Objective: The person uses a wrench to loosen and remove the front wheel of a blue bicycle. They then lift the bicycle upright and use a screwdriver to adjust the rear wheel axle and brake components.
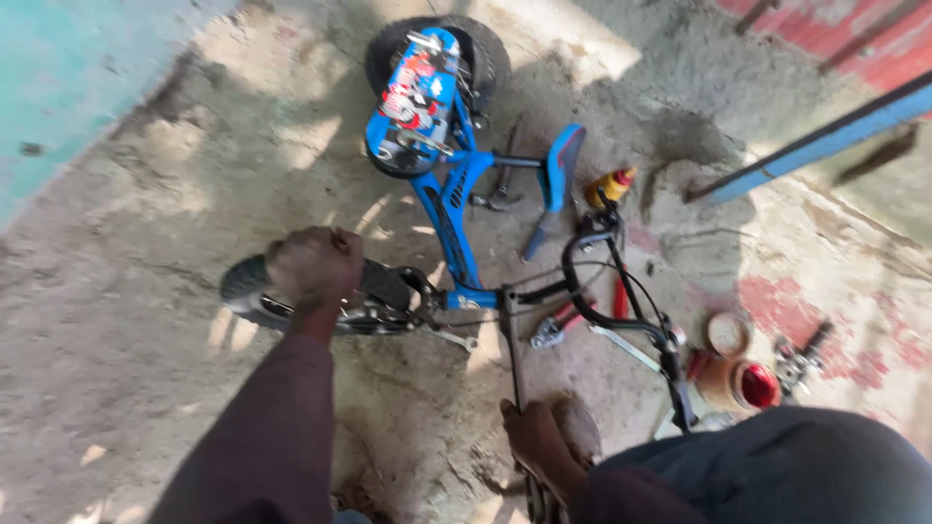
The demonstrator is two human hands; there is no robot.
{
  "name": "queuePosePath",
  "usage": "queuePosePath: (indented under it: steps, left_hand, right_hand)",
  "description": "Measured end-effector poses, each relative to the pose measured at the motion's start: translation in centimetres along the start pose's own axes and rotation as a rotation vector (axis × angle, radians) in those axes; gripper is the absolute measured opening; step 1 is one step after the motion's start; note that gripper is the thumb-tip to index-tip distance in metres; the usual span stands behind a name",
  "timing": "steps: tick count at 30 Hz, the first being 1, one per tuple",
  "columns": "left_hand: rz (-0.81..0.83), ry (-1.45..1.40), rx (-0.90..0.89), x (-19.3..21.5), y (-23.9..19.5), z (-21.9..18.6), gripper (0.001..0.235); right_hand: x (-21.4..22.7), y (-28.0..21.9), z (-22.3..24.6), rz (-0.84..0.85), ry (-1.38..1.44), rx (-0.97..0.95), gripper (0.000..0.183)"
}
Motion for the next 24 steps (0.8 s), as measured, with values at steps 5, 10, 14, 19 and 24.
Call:
queuePosePath:
  steps: [5,10,14,19,24]
  left_hand:
    - [-0.106,-0.112,-0.024,0.1,-0.4,-0.2,0.044]
    - [-0.118,-0.237,-0.289,2.9,-1.6,-0.5,0.043]
    - [-0.118,-0.179,-0.331,1.7,-1.8,-0.8,0.045]
    - [0.159,-0.123,-0.282,-0.9,-1.3,-1.3,0.047]
    - [0.064,-0.095,-0.293,-0.4,-1.3,-1.8,0.046]
  right_hand:
    - [0.6,0.9,-0.6,-0.053,-0.091,0.007,0.049]
    - [-0.2,5.9,-4.1,-0.078,-0.416,0.055,0.031]
    - [-0.1,2.4,-2.8,-0.165,-0.05,-0.075,0.045]
    - [-0.1,0.4,-1.3,-0.217,-0.274,0.099,0.071]
    - [0.1,1.2,-1.0,-0.312,-0.388,0.13,0.047]
Point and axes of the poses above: each hand's wrist, its own y-axis towards the middle knuckle, its own x-axis out of the back of the hand, z = x × y, the point moved 8 cm from there along y, towards the middle knuckle, and after that the axes turned 1 degree about -z, right-handed, at the moved point
